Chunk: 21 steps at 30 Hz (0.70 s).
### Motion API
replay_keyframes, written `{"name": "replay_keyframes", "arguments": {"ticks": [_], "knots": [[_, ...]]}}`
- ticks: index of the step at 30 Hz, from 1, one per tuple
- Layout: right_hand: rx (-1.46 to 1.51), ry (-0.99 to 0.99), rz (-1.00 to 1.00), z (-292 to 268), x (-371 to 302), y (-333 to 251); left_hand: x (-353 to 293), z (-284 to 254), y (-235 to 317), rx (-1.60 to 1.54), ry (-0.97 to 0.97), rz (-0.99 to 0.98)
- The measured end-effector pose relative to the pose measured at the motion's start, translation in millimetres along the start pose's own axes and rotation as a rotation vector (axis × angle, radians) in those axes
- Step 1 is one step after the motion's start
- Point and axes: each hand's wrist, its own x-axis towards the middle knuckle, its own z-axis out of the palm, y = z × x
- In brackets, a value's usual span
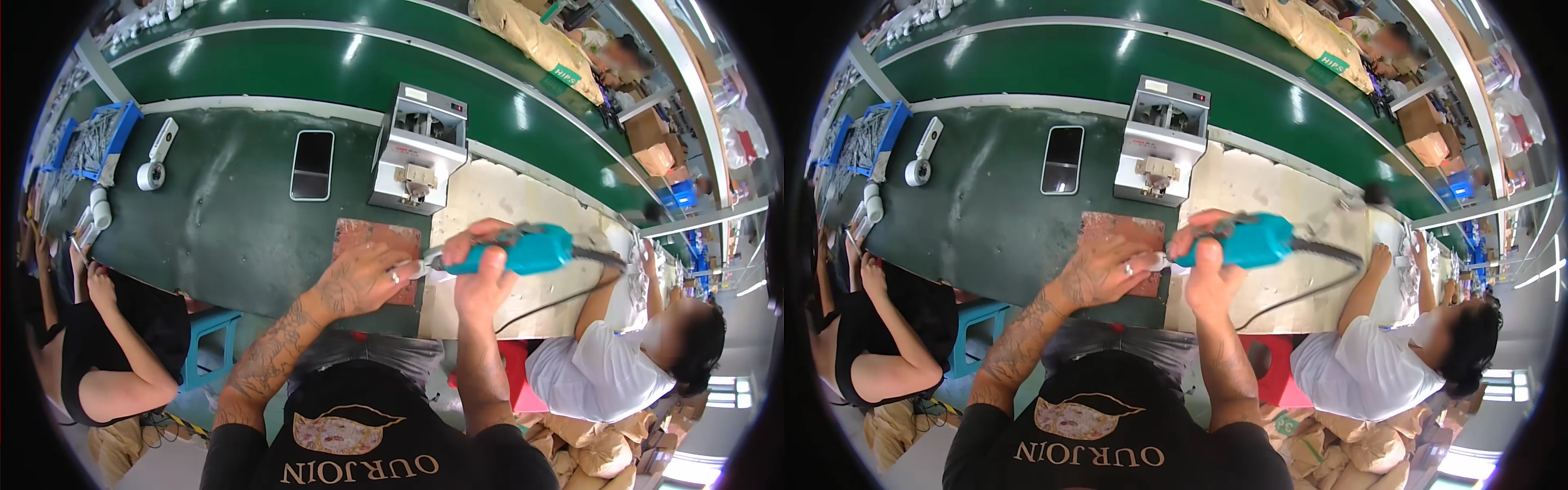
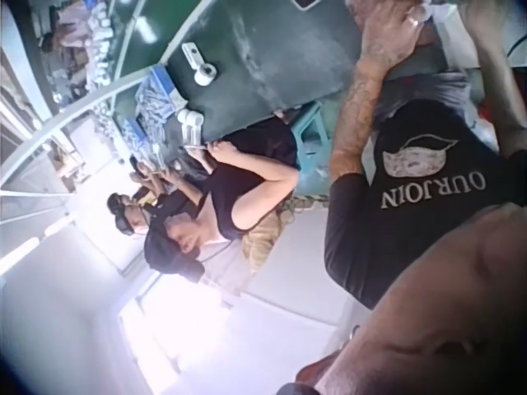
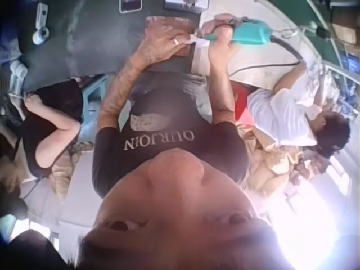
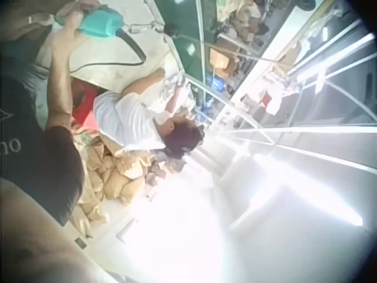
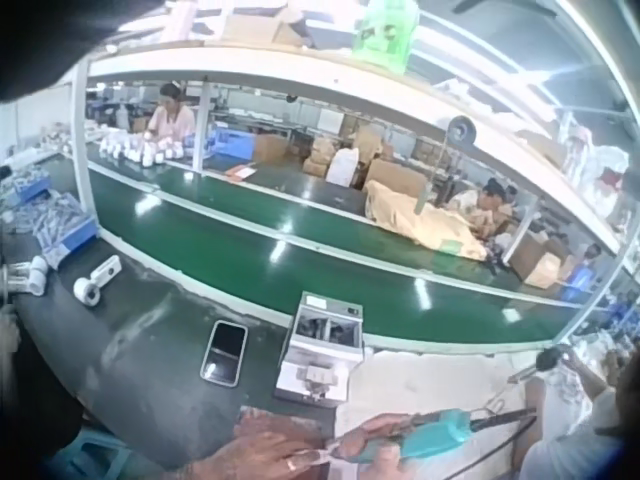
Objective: Assembling small electronic devices using a pneumatic screwdriver on a production line.
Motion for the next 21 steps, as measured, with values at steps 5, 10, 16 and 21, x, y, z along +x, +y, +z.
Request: {"name": "replay_keyframes", "arguments": {"ticks": [5, 10, 16, 21], "knots": [[0.000, 0.132, -0.173, -30, 1, -22, -37, -10, -6, -0.232, 0.372, -0.400], [-0.158, 0.131, -0.082, -58, 1, 9, -94, -51, -86, -0.280, 0.892, -0.857], [-0.208, 0.069, 0.082, -46, 30, 40, -133, -70, -156, 0.011, 0.839, -0.923], [-0.319, 0.145, -0.057, -40, 61, 58, -105, -41, -129, 0.389, 0.608, -0.747]]}}
